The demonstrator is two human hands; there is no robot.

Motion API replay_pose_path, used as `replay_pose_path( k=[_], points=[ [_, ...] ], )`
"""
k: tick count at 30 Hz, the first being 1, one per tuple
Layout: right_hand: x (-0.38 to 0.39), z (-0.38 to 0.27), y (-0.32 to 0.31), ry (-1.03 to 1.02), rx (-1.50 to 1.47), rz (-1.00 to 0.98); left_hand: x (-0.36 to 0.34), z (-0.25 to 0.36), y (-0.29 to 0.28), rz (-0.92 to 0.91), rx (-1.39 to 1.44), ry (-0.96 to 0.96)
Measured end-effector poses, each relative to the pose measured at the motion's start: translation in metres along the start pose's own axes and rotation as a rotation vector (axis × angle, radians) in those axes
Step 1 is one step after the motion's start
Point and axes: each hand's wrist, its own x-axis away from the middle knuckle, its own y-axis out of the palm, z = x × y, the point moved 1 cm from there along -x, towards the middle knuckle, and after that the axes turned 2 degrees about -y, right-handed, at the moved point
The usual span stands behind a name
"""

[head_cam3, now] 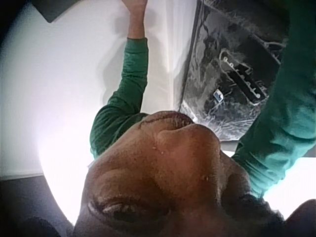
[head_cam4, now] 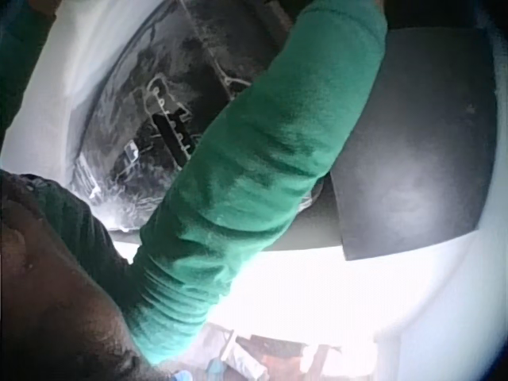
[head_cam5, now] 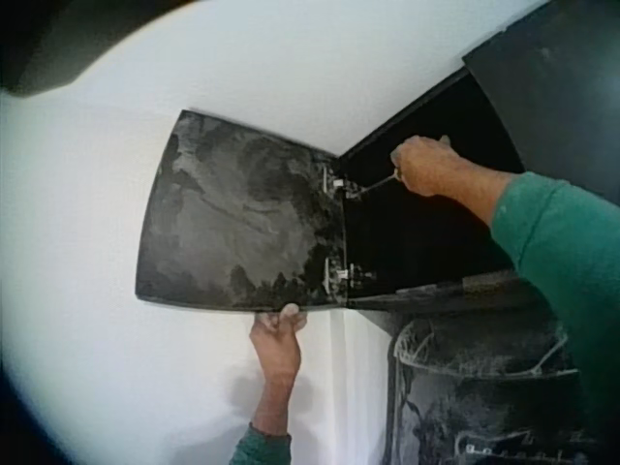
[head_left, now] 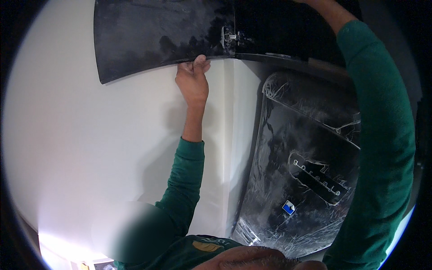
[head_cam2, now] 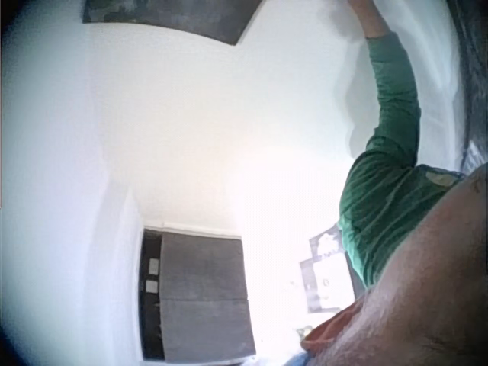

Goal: The person uses a screwdriver to tighten screws on a wall-mounted cabinet hinge. They repeatedly open and close the cabinet door to check alignment while securing the hinge to the wall.

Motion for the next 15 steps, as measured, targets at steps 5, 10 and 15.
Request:
replay_pose_path(
  k=[5, 10, 15],
  points=[
    [0.0013, -0.0010, 0.0006, 0.001, 0.038, 0.019, 0.0001, -0.0024, 0.0014, -0.005, 0.076, 0.006],
    [0.0038, -0.0036, -0.0008, 0.036, -0.010, 0.021, 0.0003, -0.0047, 0.0012, 0.002, 0.076, 0.009],
    [0.0029, 0.0001, 0.0039, 0.025, -0.049, 0.049, -0.0026, -0.0079, 0.0004, 0.009, 0.044, 0.041]
  ],
)
